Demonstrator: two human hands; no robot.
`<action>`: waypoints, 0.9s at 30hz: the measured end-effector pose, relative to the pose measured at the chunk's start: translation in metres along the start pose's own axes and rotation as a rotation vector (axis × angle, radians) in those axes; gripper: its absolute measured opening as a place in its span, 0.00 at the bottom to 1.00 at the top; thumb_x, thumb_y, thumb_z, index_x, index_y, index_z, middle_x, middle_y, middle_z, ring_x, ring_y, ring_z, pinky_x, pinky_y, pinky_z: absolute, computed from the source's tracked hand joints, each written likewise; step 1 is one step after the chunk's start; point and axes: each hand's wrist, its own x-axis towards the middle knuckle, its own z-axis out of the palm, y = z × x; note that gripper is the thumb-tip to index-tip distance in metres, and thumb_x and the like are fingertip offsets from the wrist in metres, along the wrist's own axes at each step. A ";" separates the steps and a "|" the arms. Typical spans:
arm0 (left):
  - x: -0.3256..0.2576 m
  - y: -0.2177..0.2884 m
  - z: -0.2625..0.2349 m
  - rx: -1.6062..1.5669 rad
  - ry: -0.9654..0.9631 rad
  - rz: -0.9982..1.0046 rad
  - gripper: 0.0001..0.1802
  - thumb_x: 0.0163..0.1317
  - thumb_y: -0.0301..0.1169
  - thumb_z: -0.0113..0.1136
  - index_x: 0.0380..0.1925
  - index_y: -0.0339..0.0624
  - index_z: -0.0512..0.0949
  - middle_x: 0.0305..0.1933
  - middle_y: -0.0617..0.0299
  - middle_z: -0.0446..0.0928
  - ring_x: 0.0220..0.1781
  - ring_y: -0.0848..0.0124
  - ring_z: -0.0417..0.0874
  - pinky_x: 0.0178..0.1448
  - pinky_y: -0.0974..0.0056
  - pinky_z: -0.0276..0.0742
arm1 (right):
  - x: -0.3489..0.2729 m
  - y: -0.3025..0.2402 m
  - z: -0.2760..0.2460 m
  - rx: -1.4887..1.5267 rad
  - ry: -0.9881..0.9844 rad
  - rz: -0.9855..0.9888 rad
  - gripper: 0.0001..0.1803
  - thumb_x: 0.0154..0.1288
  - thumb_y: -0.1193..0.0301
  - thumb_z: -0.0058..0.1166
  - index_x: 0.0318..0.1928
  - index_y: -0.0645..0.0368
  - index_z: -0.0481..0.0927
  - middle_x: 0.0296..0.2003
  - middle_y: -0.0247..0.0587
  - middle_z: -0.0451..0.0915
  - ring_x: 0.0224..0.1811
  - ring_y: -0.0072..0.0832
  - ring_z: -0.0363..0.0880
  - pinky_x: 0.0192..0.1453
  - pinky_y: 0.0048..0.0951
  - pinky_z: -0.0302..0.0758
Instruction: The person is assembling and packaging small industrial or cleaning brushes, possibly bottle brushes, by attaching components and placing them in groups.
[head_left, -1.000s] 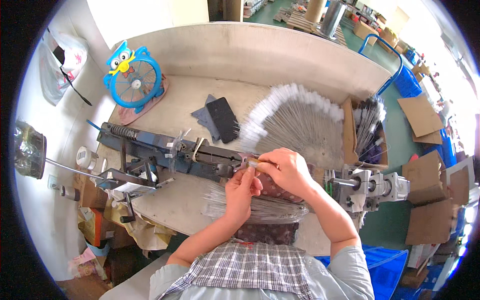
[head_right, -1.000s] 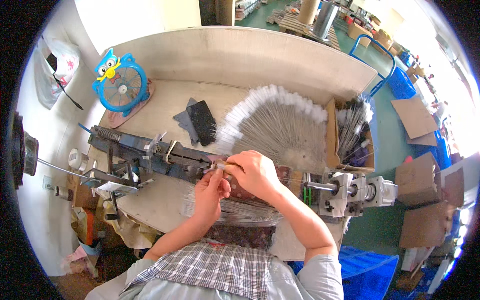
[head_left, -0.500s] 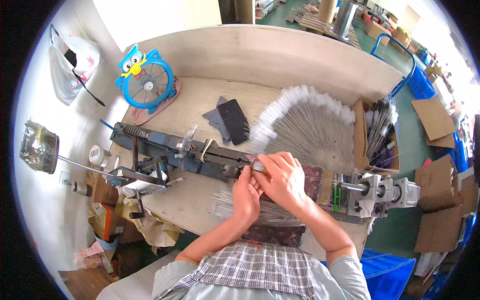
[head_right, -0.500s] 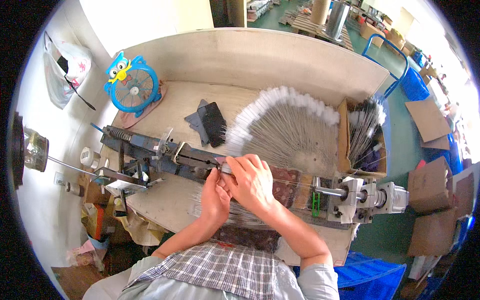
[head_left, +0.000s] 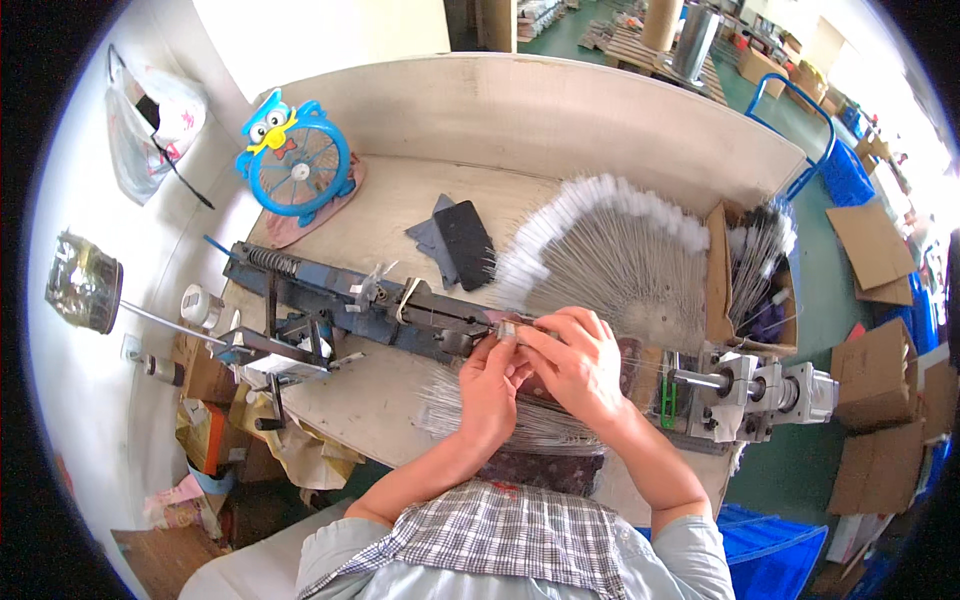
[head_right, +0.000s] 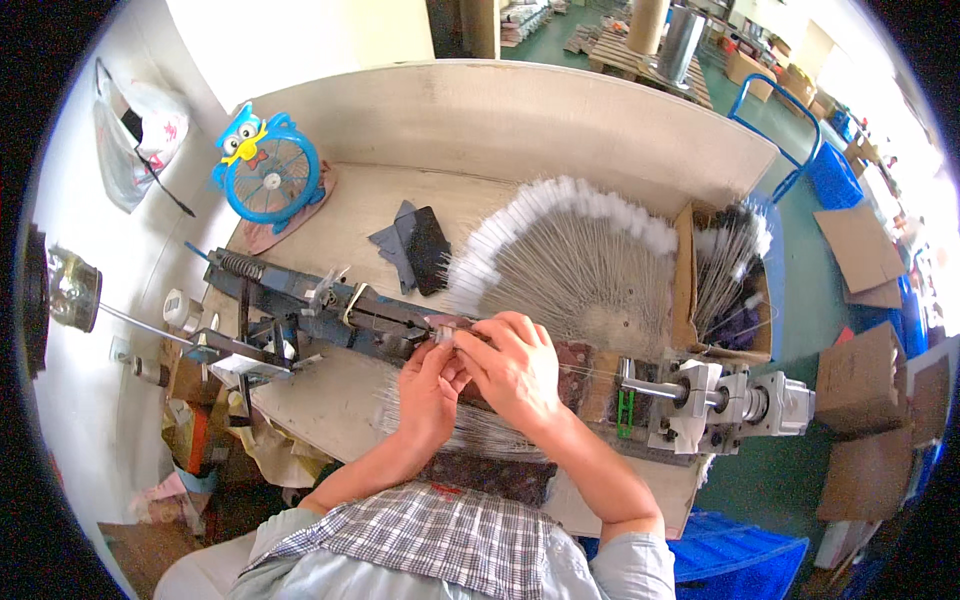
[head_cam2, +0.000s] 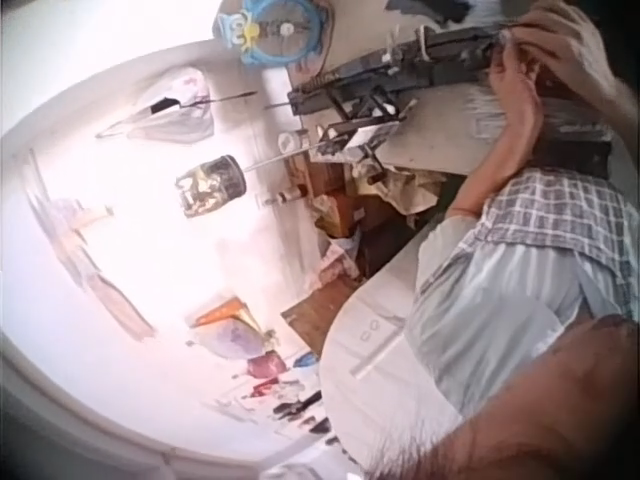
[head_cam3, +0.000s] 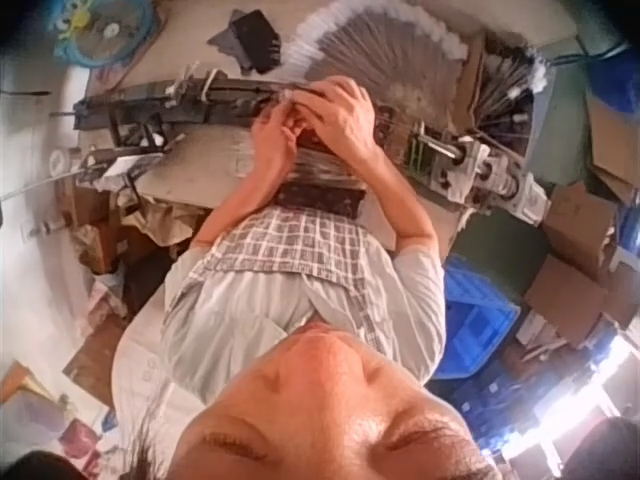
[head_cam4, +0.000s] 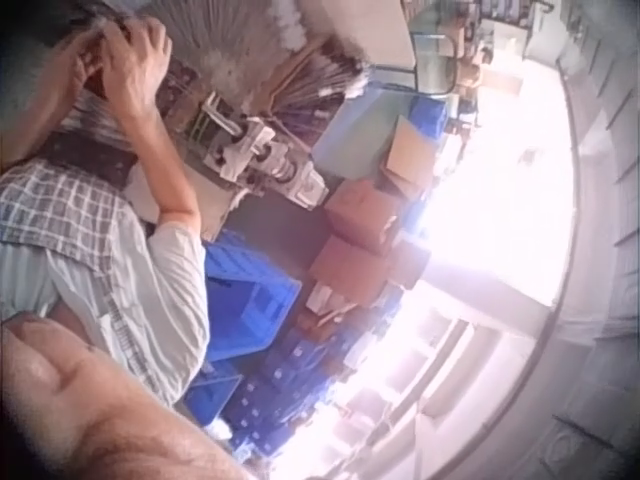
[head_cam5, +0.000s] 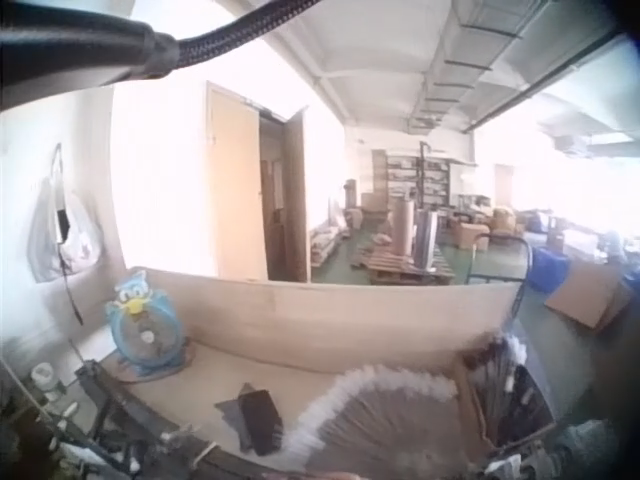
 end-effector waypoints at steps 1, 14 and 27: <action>-0.001 0.000 0.001 0.012 0.008 -0.009 0.06 0.65 0.29 0.52 0.40 0.40 0.73 0.38 0.63 0.78 0.40 0.74 0.80 0.47 0.66 0.76 | -0.002 0.003 -0.002 0.006 0.010 -0.001 0.12 0.48 0.68 0.63 0.37 0.50 0.83 0.35 0.31 0.79 0.43 0.33 0.75 0.44 0.35 0.71; 0.001 0.001 -0.002 -0.055 0.009 -0.021 0.10 0.65 0.27 0.50 0.44 0.37 0.74 0.42 0.60 0.78 0.42 0.72 0.81 0.49 0.66 0.76 | 0.002 -0.003 0.000 0.028 0.000 0.004 0.13 0.47 0.72 0.63 0.37 0.52 0.83 0.36 0.35 0.79 0.43 0.36 0.76 0.45 0.36 0.73; 0.002 0.001 -0.007 -0.135 -0.013 -0.068 0.10 0.65 0.31 0.50 0.42 0.38 0.74 0.43 0.59 0.77 0.44 0.71 0.79 0.50 0.64 0.74 | 0.003 -0.009 -0.005 0.040 0.025 0.044 0.18 0.42 0.74 0.66 0.39 0.57 0.82 0.38 0.36 0.80 0.41 0.35 0.77 0.45 0.35 0.74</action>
